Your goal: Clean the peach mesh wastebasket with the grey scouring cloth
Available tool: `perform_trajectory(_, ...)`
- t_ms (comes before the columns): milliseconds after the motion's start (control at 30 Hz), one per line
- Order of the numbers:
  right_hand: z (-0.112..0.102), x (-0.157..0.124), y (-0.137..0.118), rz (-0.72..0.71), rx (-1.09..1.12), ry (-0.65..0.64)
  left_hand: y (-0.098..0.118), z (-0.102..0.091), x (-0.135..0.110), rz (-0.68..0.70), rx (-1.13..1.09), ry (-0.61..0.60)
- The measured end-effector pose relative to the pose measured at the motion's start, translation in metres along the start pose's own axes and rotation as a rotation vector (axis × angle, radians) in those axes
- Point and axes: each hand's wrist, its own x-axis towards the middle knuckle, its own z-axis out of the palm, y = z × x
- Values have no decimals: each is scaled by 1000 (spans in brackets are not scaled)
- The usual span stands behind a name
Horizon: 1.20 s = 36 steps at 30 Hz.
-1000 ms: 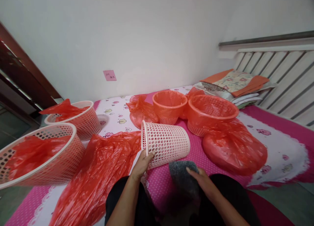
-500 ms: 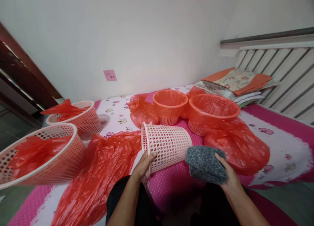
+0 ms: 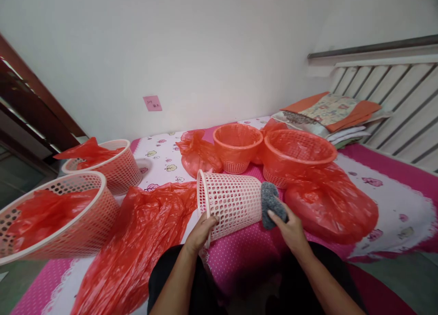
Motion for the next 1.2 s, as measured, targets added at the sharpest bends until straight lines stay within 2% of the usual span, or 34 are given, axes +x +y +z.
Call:
perform_trajectory(67, 6, 1, 5, -80, -86, -37, 2, 2, 0, 23, 11, -35)
perform_trajectory(233, 12, 12, 23, -137, -146, 51, 6, 7, 0, 54, 56, -84)
perform_trajectory(333, 14, 21, 33, -131, -139, 24, 7, 5, 0, 55, 110, -70)
perform_trajectory(433, 22, 30, 31, -155, -120, 19, 6, 0, 1, 69, 179, -48)
perform_trajectory(600, 42, 38, 12, -406, -223, -49, 6, -4, -1, 66, 245, -86)
perform_trajectory(733, 63, 33, -7, -547, -334, -125, 8, -1, -1, 46, 211, -99)
perform_trajectory(967, 96, 3, -48, -659, -336, -304, 14, 11, 0, 41, 96, -152)
perform_trajectory(1200, 117, -24, -77, -778, -247, -511, 15, 8, -3, 50, 190, -50)
